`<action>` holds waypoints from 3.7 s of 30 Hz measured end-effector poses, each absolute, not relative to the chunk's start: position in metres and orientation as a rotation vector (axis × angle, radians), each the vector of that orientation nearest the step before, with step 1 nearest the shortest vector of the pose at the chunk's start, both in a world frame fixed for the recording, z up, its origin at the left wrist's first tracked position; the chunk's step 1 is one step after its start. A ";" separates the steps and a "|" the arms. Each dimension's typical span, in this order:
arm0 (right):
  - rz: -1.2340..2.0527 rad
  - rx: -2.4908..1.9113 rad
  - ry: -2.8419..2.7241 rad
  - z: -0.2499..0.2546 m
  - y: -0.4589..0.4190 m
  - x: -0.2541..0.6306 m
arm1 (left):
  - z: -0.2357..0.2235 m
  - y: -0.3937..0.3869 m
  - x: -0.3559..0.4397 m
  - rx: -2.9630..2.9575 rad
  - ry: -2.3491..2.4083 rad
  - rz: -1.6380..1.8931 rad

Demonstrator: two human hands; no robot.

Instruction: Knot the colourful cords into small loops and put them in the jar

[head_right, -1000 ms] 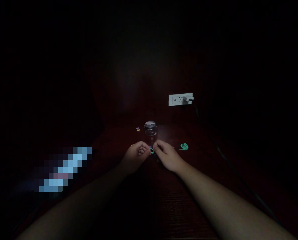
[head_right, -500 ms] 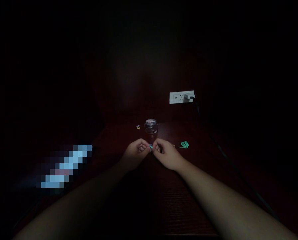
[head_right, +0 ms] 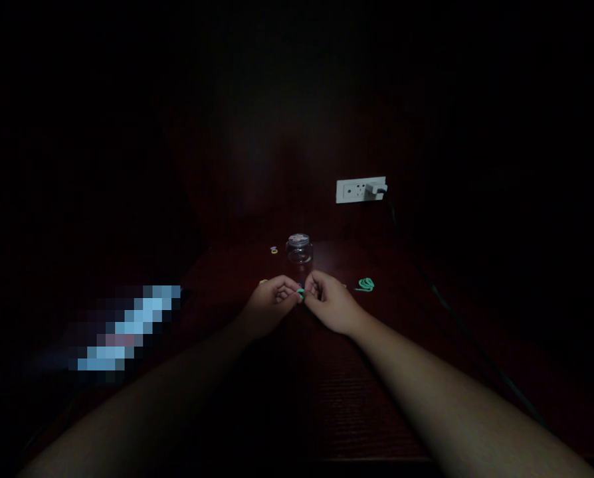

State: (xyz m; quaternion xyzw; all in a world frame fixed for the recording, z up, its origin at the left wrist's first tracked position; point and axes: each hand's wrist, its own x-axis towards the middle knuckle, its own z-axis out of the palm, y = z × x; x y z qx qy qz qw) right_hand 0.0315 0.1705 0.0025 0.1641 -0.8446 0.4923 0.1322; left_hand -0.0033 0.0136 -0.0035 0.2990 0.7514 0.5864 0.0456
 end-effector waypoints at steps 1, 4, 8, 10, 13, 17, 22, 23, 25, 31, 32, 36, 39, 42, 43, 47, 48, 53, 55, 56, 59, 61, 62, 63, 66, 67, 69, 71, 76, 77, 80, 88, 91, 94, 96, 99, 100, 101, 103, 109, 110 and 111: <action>1.433 0.478 -2.449 0.002 0.171 0.031 | -0.004 0.014 -0.004 0.909 2.303 1.791; 1.455 0.480 -2.444 0.001 0.171 0.030 | -0.005 0.014 -0.004 0.892 2.334 1.786; 1.459 0.469 -2.465 -0.001 0.171 0.030 | -0.005 0.014 -0.006 0.893 2.375 1.774; 1.457 0.466 -2.482 -0.001 0.171 0.030 | -0.006 0.014 -0.006 0.913 2.390 1.758; 1.459 0.475 -2.493 0.001 0.170 0.031 | -0.006 0.014 -0.007 0.908 2.424 1.721; 1.432 0.459 -2.493 0.002 0.170 0.031 | -0.007 0.014 -0.008 0.905 2.429 1.726; 1.394 0.468 -2.511 -0.001 0.171 0.031 | -0.009 0.014 -0.009 0.928 2.437 1.709; 1.388 0.472 -2.516 -0.001 0.171 0.031 | -0.009 0.014 -0.009 0.925 2.446 1.701; 1.387 0.486 -2.523 0.000 0.171 0.031 | -0.008 0.014 -0.009 0.922 2.459 1.685; 1.436 0.542 -2.493 0.001 0.169 0.033 | -0.006 0.015 -0.007 0.901 2.456 1.695; 1.443 0.551 -2.491 0.001 0.169 0.033 | -0.005 0.015 -0.007 0.894 2.447 1.694; 1.428 0.518 -2.489 0.001 0.170 0.032 | -0.005 0.015 -0.006 0.881 2.409 1.693; 1.395 0.455 -2.480 0.001 0.171 0.031 | -0.006 0.015 -0.005 0.911 2.378 1.694; 1.381 0.407 -2.487 0.001 0.171 0.030 | -0.007 0.014 -0.004 0.930 2.329 1.685; 1.373 0.390 -2.493 0.000 0.172 0.029 | -0.007 0.014 -0.003 0.934 2.315 1.678; 1.330 0.333 -2.496 0.000 0.172 0.027 | -0.005 0.014 0.000 0.968 2.298 1.613; 1.328 0.330 -2.492 0.000 0.173 0.027 | -0.005 0.013 0.000 0.979 2.302 1.598; 1.362 0.392 -2.511 0.000 0.172 0.029 | -0.004 0.014 -0.001 0.950 2.333 1.632; 1.375 0.422 -2.525 -0.001 0.172 0.030 | -0.005 0.014 -0.002 0.929 2.354 1.668; 1.384 0.435 -2.526 -0.001 0.171 0.030 | -0.005 0.014 -0.002 0.920 2.362 1.690; 1.413 0.474 -2.514 -0.002 0.171 0.030 | -0.006 0.014 -0.003 0.893 2.364 1.735; 1.412 0.483 -2.510 -0.001 0.171 0.030 | -0.007 0.014 -0.003 0.892 2.357 1.726; 1.406 0.482 -2.509 -0.001 0.171 0.030 | -0.007 0.014 -0.004 0.900 2.364 1.710; 1.401 0.479 -2.508 -0.001 0.171 0.030 | -0.008 0.014 -0.004 0.909 2.378 1.689; 1.399 0.465 -2.509 0.000 0.171 0.030 | -0.009 0.014 -0.005 0.931 2.428 1.628; 1.402 0.459 -2.512 0.000 0.171 0.030 | -0.010 0.013 -0.005 0.935 2.438 1.610; 1.407 0.453 -2.515 0.000 0.171 0.030 | -0.010 0.013 -0.006 0.941 2.448 1.596; 1.418 0.455 -2.508 0.000 0.172 0.030 | -0.009 0.013 -0.007 0.944 2.453 1.611; 1.419 0.455 -2.512 0.001 0.172 0.031 | -0.005 0.013 -0.007 0.917 2.458 1.653; 1.419 0.462 -2.511 0.001 0.171 0.031 | -0.005 0.013 -0.007 0.913 2.461 1.650; 1.439 0.481 -2.495 0.000 0.172 0.030 | -0.005 0.013 -0.008 0.903 2.480 1.644; 1.476 0.444 -2.480 -0.001 0.173 0.029 | -0.002 0.014 -0.006 0.881 2.459 1.677; 1.443 0.451 -2.487 0.000 0.173 0.030 | -0.003 0.014 -0.006 0.900 2.439 1.675; 1.432 0.473 -2.491 0.000 0.172 0.030 | -0.005 0.014 -0.007 0.901 2.433 1.675; 1.439 0.479 -2.496 0.000 0.172 0.030 | -0.006 0.014 -0.007 0.893 2.440 1.670; 1.460 0.489 -2.506 0.000 0.172 0.030 | -0.005 0.014 -0.006 0.894 2.440 1.666; 1.471 0.498 -2.502 -0.001 0.172 0.030 | -0.004 0.014 -0.005 0.894 2.436 1.669; 1.481 0.505 -2.495 -0.001 0.172 0.030 | -0.004 0.014 -0.005 0.893 2.433 1.671; 1.515 0.506 -2.478 -0.001 0.172 0.031 | -0.004 0.014 -0.005 0.896 2.430 1.667; 1.586 0.469 -2.486 0.000 0.172 0.032 | -0.007 0.015 -0.006 0.904 2.411 1.682; 1.573 0.469 -2.489 -0.001 0.172 0.032 | -0.007 0.015 -0.005 0.901 2.408 1.678; 1.556 0.469 -2.495 -0.001 0.172 0.031 | -0.007 0.015 -0.005 0.898 2.405 1.674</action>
